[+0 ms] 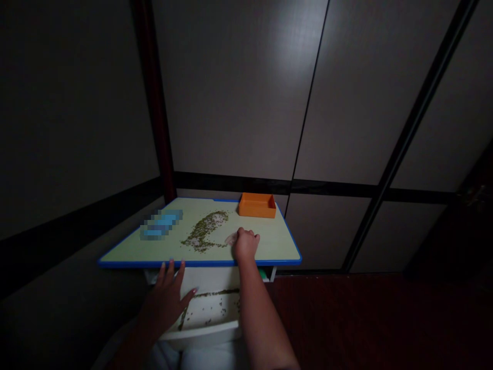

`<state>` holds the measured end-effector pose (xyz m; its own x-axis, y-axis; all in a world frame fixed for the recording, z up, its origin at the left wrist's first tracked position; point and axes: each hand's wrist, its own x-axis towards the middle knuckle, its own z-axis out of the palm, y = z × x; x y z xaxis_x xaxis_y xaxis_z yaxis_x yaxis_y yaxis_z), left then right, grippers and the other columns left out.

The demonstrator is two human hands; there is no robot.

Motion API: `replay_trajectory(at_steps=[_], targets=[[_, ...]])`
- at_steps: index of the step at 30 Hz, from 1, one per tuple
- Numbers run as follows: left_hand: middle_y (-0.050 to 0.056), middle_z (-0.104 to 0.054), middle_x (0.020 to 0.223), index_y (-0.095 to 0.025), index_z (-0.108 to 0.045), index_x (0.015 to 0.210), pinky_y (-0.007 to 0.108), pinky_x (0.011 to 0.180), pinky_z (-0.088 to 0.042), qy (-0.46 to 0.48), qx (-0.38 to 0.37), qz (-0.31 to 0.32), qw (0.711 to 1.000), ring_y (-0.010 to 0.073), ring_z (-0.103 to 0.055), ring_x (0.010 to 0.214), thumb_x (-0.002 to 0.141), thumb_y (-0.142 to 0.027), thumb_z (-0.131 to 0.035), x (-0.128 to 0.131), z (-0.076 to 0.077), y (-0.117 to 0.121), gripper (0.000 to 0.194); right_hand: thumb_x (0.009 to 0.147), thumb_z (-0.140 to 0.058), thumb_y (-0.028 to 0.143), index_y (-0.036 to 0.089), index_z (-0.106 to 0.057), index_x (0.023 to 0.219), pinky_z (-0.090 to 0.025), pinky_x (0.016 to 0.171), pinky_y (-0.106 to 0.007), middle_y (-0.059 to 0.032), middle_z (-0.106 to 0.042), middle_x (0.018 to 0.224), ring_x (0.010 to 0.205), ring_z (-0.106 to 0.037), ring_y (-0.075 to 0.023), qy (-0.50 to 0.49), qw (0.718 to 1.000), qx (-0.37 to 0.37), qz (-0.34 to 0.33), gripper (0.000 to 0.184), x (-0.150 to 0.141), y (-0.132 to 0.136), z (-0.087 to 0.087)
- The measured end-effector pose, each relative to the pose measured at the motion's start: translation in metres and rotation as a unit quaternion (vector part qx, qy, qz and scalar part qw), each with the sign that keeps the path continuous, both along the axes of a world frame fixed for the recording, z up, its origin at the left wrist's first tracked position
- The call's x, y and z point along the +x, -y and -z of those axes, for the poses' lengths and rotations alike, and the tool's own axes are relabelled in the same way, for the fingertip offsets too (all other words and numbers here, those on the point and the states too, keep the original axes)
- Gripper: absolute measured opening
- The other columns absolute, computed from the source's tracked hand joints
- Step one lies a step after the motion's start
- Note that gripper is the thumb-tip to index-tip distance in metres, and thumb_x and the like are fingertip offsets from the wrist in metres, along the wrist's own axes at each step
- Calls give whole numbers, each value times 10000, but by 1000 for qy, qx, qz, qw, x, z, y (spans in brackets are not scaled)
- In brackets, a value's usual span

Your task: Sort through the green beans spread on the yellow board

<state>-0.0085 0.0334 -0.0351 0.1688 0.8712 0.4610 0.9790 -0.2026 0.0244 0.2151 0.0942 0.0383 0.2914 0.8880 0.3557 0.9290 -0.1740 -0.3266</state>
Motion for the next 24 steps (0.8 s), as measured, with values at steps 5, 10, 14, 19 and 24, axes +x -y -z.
replay_trajectory(at_steps=[5, 10, 14, 19, 24], targets=[[236, -365, 1493, -102, -429, 1389, 468, 971, -453, 4, 18, 3, 1000, 398, -302, 1401, 801, -475, -531, 0, 3, -1, 704, 871, -468, 151, 239, -646, 1003, -255, 805, -307, -62, -696, 954, 979, -567, -194, -32, 998, 0, -50, 238, 1, 1, -1], [242, -393, 1474, -100, -443, 1380, 470, 963, -457, -6, 19, 2, 1000, 407, -318, 1390, 803, -470, -533, -1, 3, -1, 691, 907, -422, 179, 236, -649, 1018, -258, 804, -316, -74, -689, 959, 973, -567, -199, -76, 997, 13, 31, 259, 8, 6, 0], [250, -383, 1476, -97, -437, 1383, 470, 933, -474, -14, 20, 3, 1000, 421, -308, 1391, 820, -463, -507, -1, 3, -1, 675, 900, -431, 169, 239, -645, 998, -256, 795, -315, -64, -692, 973, 988, -564, -199, -72, 997, 9, 36, 245, 12, 8, 3], [246, -385, 1477, -106, -425, 1392, 485, 932, -474, -7, 25, 5, 1000, 421, -312, 1389, 808, -482, -519, -2, 6, -2, 701, 885, -453, 167, 241, -623, 1011, -253, 795, -316, -52, -693, 1008, 999, -560, -199, -45, 999, 1, 5, 224, 11, 10, 3], [255, -406, 1459, -95, -441, 1379, 490, 956, -461, -5, 35, 15, 999, 436, -339, 1369, 795, -483, -541, -4, 8, -4, 709, 905, -433, 187, 243, -613, 1014, -254, 792, -323, -57, -688, 996, 999, -560, -199, -24, 1000, -13, 3, 218, 8, 13, 0]])
